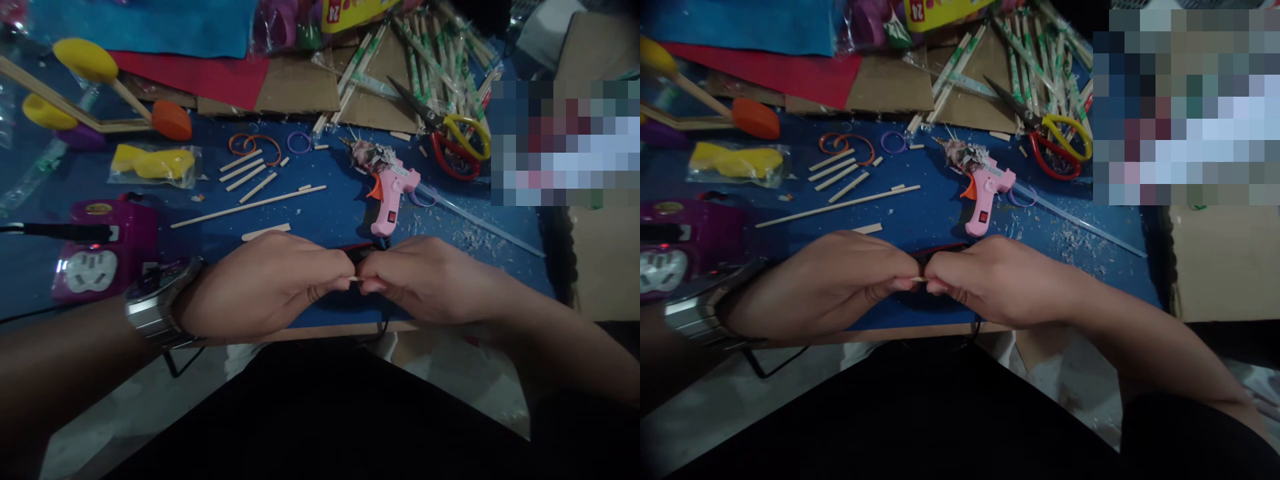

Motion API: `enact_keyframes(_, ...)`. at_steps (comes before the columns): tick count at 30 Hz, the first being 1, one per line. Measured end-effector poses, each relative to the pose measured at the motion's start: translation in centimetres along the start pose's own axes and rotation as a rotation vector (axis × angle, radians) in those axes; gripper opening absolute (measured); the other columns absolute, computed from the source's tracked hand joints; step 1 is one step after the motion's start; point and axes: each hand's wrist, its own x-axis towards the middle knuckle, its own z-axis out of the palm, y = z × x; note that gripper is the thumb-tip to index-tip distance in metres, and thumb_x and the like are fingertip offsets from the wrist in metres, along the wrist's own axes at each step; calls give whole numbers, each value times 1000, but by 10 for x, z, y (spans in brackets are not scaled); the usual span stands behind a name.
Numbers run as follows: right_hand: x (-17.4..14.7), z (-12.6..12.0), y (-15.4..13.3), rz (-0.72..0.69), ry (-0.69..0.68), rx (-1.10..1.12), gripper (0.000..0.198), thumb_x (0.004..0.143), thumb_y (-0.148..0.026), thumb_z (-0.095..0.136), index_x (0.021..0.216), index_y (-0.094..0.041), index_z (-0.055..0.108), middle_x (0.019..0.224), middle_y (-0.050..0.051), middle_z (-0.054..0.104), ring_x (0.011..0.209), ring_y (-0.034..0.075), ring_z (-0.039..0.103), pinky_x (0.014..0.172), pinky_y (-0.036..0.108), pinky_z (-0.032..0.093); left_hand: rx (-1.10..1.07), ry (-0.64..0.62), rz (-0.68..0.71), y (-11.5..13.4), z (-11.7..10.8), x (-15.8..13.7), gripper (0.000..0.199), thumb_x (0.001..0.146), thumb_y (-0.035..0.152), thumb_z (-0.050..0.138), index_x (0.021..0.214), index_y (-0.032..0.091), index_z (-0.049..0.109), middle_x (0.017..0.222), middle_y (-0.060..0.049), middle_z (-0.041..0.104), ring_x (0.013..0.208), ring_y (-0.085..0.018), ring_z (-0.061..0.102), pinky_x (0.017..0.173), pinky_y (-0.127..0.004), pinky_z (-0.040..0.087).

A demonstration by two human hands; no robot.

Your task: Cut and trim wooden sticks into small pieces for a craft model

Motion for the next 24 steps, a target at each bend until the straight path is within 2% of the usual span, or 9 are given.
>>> enact_keyframes(9,2,0,-1,-14,17,-27,24,118,-30,49,100,-21,61,81,-3,66,65,10,51,63,23,36,20,30,17,0,1,-1,27,116,27,46,101,26,68,90,6,79,77,-12,69,73,-28,42)
enact_keyframes(20,1,1,0,-24,20,8,24,118,-32,49,101,-20,61,86,-1,71,69,10,56,64,23,36,4,27,29,-2,0,1,30,117,29,44,99,24,67,88,6,78,74,-10,68,70,-28,40)
enact_keyframes(24,1,1,0,-5,17,0,27,118,-35,48,100,-21,62,84,-1,69,68,10,54,63,24,35,13,10,9,-2,0,0,33,118,33,41,99,26,67,87,5,78,73,-12,68,71,-30,41)
